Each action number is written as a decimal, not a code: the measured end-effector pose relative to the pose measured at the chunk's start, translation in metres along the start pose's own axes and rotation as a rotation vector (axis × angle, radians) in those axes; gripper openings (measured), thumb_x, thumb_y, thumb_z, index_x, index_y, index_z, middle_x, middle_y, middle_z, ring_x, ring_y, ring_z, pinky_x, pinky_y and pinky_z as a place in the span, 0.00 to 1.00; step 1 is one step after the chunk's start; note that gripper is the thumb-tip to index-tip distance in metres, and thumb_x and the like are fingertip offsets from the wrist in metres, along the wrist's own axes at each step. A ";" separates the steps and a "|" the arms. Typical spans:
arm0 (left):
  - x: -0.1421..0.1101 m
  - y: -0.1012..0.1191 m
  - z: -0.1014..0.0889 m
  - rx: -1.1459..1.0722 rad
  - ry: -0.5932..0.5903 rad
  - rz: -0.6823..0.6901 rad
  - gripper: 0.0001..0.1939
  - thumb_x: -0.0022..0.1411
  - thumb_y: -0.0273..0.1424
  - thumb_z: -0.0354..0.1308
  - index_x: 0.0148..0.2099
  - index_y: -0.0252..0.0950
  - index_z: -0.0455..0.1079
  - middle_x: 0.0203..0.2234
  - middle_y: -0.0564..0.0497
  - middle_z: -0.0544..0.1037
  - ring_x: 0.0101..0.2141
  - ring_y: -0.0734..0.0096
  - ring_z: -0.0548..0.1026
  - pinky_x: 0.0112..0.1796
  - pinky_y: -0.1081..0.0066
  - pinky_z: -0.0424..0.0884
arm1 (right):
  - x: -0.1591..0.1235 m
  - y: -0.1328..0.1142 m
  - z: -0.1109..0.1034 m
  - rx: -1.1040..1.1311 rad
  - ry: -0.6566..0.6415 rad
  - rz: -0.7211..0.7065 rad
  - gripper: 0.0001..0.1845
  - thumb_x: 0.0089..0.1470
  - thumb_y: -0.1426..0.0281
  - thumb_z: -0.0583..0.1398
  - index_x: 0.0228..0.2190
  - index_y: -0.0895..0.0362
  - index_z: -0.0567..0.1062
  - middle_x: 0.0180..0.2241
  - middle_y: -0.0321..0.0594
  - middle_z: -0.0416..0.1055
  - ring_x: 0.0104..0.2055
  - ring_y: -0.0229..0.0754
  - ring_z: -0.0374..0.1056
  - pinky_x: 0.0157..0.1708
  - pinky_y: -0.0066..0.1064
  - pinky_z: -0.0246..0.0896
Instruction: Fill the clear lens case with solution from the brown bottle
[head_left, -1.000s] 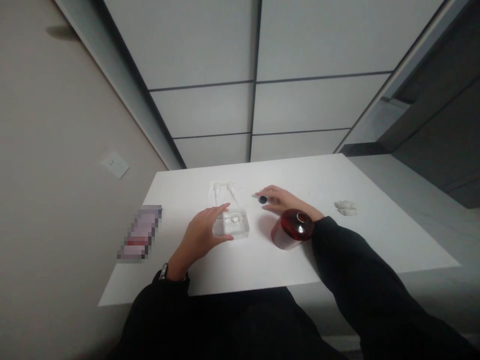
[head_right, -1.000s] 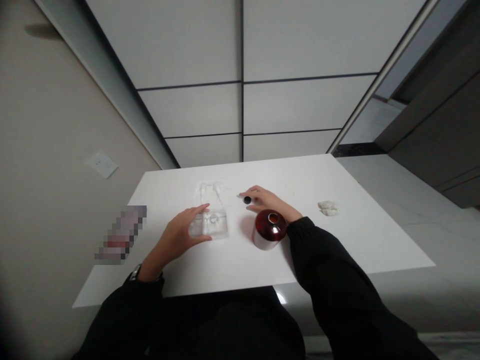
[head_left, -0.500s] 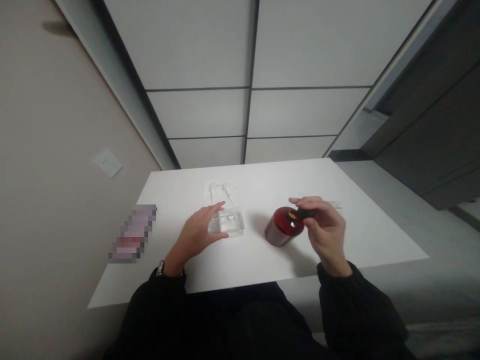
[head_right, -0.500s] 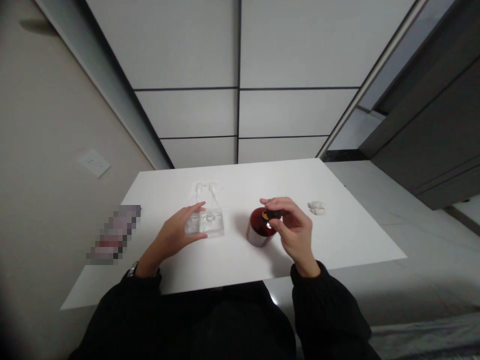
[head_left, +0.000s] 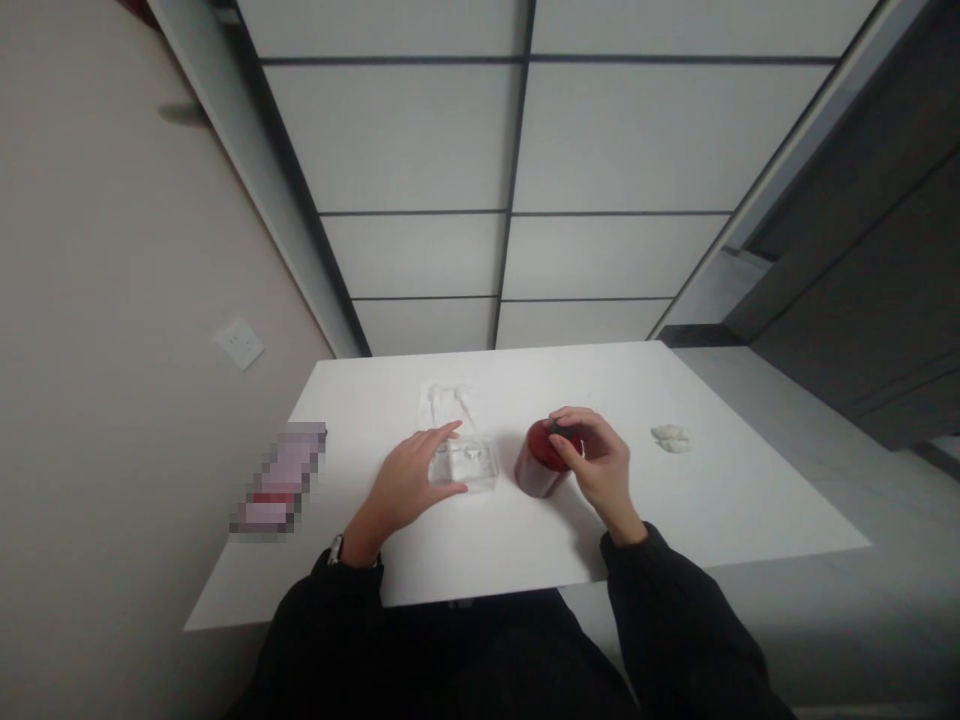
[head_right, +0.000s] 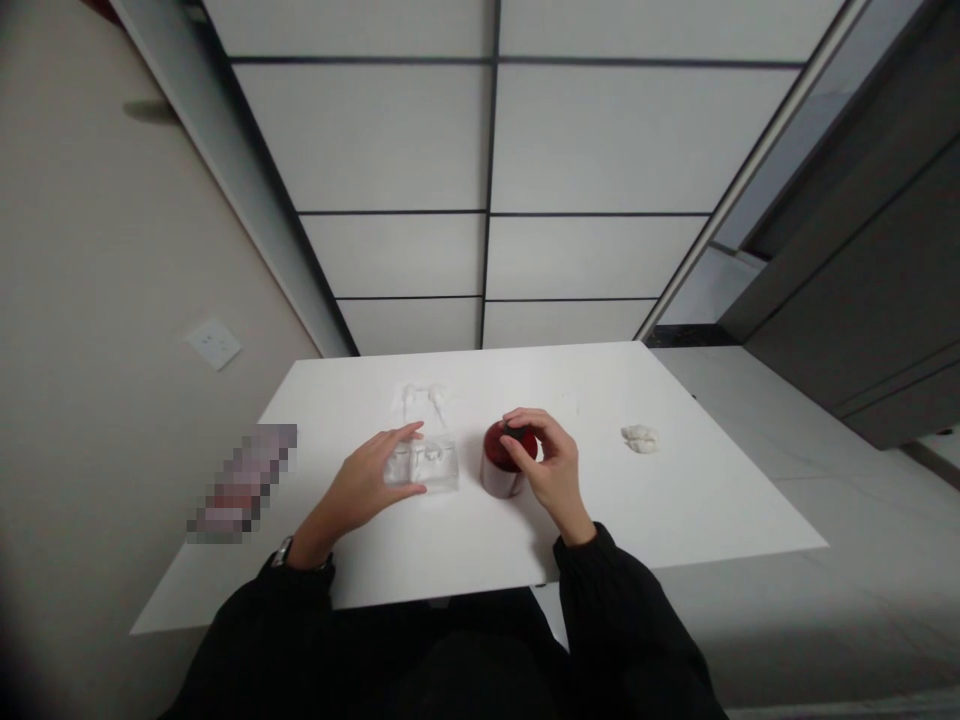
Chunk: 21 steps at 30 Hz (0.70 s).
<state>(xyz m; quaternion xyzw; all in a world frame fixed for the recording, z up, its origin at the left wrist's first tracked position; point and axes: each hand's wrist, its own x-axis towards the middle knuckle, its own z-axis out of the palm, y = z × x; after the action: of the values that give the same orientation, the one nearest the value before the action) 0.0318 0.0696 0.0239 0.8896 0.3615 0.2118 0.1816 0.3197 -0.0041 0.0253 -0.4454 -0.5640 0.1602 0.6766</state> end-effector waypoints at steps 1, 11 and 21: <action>0.000 0.000 0.000 -0.001 0.001 0.003 0.43 0.60 0.39 0.74 0.72 0.42 0.61 0.59 0.42 0.79 0.57 0.49 0.78 0.58 0.50 0.75 | 0.002 0.001 0.001 -0.010 -0.020 0.009 0.05 0.60 0.64 0.70 0.39 0.48 0.81 0.40 0.42 0.81 0.48 0.50 0.77 0.50 0.47 0.75; 0.000 0.000 0.000 0.003 -0.010 0.011 0.42 0.60 0.39 0.74 0.71 0.41 0.62 0.60 0.42 0.79 0.58 0.48 0.78 0.59 0.50 0.74 | 0.006 0.021 0.009 0.054 -0.114 0.112 0.16 0.58 0.52 0.70 0.42 0.48 0.79 0.41 0.42 0.82 0.51 0.55 0.78 0.67 0.59 0.62; -0.001 0.002 0.000 -0.004 -0.004 0.020 0.40 0.62 0.40 0.74 0.71 0.42 0.62 0.59 0.43 0.79 0.58 0.48 0.78 0.59 0.51 0.74 | 0.007 0.023 0.007 0.031 -0.100 0.139 0.23 0.56 0.50 0.70 0.45 0.47 0.71 0.47 0.43 0.69 0.53 0.53 0.73 0.58 0.51 0.70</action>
<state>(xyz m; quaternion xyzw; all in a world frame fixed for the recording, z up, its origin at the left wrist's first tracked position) 0.0323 0.0681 0.0250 0.8934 0.3516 0.2124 0.1819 0.3218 0.0166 0.0111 -0.4647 -0.5622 0.2374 0.6416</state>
